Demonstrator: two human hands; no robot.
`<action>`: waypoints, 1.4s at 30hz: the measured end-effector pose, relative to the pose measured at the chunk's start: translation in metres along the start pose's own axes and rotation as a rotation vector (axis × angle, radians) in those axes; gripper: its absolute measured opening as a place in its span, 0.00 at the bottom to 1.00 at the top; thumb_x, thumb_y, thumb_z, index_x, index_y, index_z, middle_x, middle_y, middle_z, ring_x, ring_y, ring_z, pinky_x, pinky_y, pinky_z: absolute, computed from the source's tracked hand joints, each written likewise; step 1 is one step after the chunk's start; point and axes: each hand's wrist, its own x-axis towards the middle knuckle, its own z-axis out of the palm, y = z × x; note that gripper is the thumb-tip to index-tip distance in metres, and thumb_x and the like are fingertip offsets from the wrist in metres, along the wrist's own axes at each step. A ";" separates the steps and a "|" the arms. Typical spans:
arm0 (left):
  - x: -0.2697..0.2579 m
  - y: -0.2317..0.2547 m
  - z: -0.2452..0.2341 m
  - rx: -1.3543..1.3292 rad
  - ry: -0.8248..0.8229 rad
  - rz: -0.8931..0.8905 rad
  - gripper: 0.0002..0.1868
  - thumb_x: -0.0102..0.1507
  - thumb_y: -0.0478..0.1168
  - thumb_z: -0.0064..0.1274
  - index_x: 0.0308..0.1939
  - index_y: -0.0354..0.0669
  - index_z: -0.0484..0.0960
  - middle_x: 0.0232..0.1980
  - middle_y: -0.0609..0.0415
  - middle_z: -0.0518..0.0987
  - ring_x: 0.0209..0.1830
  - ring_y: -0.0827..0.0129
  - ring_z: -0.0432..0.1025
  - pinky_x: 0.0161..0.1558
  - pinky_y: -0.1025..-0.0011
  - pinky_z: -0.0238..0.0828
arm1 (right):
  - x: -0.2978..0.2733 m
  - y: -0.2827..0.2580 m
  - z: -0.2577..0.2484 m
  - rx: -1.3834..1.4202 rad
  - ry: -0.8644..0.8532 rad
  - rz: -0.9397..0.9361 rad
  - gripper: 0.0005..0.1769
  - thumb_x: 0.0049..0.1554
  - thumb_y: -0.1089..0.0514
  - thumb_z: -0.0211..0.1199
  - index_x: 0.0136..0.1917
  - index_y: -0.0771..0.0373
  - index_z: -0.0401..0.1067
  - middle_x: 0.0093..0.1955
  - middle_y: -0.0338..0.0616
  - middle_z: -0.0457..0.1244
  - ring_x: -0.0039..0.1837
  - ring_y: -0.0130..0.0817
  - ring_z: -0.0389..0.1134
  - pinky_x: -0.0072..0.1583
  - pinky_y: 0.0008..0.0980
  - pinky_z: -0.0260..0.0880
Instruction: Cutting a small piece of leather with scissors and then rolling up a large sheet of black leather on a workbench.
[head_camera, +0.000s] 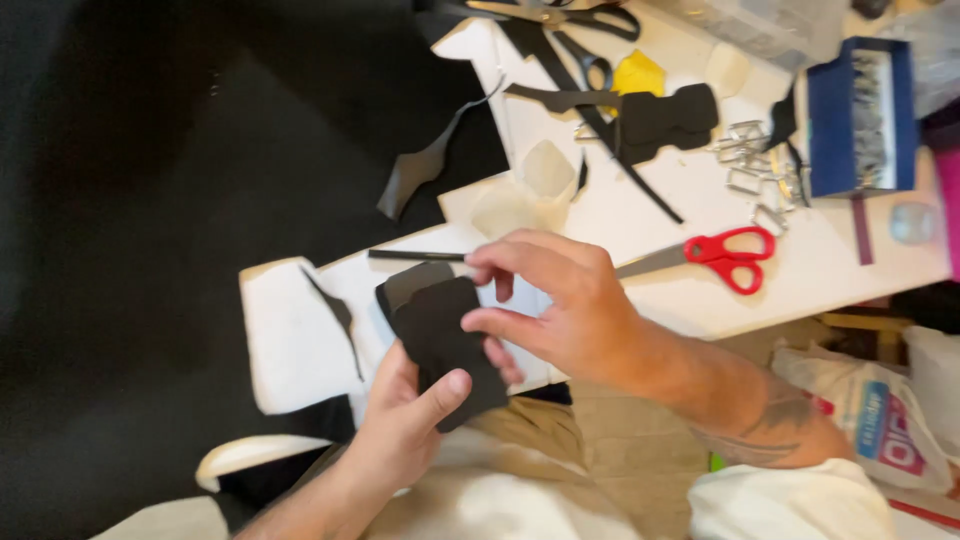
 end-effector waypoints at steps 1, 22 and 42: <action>0.000 0.000 0.001 0.006 0.075 -0.029 0.19 0.64 0.30 0.51 0.60 0.28 0.72 0.47 0.40 0.80 0.44 0.56 0.78 0.50 0.62 0.76 | 0.004 0.001 0.000 -0.107 0.088 -0.111 0.25 0.47 0.67 0.78 0.56 0.69 0.71 0.46 0.44 0.67 0.42 0.32 0.65 0.47 0.27 0.69; 0.005 0.022 0.000 -0.008 0.143 0.012 0.14 0.64 0.28 0.48 0.54 0.28 0.72 0.46 0.38 0.80 0.44 0.53 0.77 0.48 0.56 0.76 | 0.029 0.101 -0.147 -0.877 -0.053 0.008 0.10 0.48 0.64 0.71 0.45 0.64 0.77 0.44 0.42 0.67 0.45 0.43 0.66 0.49 0.38 0.66; 0.007 0.017 0.006 0.092 0.310 -0.135 0.32 0.61 0.26 0.47 0.71 0.36 0.65 0.39 0.36 0.80 0.32 0.55 0.76 0.37 0.57 0.75 | 0.018 0.117 -0.123 -0.807 0.072 0.068 0.20 0.49 0.63 0.71 0.56 0.67 0.77 0.55 0.45 0.69 0.58 0.43 0.66 0.60 0.38 0.66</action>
